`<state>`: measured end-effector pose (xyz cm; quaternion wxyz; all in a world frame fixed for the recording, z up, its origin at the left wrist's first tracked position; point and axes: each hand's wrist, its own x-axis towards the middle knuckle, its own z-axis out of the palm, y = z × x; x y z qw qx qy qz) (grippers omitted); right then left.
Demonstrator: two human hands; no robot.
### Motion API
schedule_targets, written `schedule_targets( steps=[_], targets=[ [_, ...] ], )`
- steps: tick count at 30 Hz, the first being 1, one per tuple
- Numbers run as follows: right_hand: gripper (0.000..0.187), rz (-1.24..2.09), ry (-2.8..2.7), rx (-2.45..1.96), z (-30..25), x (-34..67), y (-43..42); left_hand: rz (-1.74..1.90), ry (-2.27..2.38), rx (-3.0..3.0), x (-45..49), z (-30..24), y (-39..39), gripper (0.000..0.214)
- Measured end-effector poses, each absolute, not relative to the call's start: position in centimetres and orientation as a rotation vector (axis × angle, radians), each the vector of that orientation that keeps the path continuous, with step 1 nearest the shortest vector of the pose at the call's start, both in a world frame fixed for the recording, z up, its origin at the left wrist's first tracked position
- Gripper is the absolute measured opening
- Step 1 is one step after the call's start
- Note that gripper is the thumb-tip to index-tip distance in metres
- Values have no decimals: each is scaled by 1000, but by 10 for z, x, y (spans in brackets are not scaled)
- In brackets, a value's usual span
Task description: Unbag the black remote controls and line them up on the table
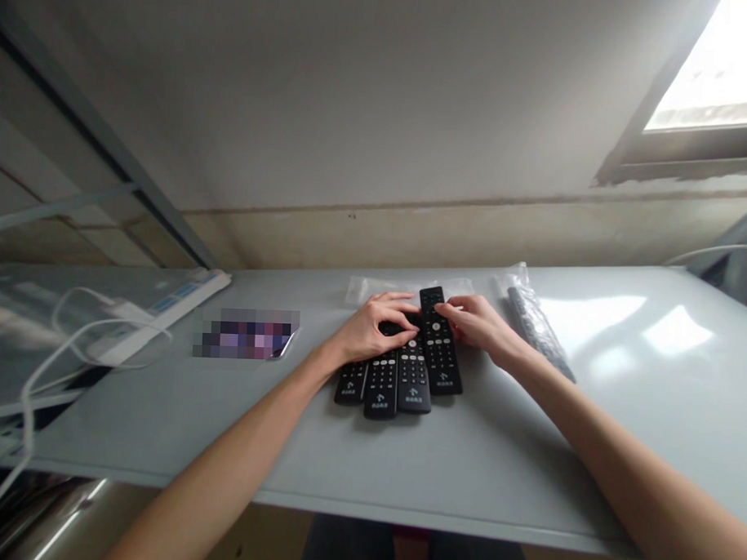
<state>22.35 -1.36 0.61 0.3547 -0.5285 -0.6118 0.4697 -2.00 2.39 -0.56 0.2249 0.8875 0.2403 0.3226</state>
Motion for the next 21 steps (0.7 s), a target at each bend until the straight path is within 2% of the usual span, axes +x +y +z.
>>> schedule_targets(
  steps=[9, 15, 21],
  targets=[
    [48, 1137, -1747, -1551, -6, 230, -7, 943, 697, 2461, -19, -1, 22, 13],
    [44, 903, -1909, -1621, -3, 221, -9, 926, 762, 2498, -19, 2, 21, 15],
    [50, 552, -2058, -1584, 4, 215, -15, 897, 746, 2428, -20, 0, 22, 8]
  ],
)
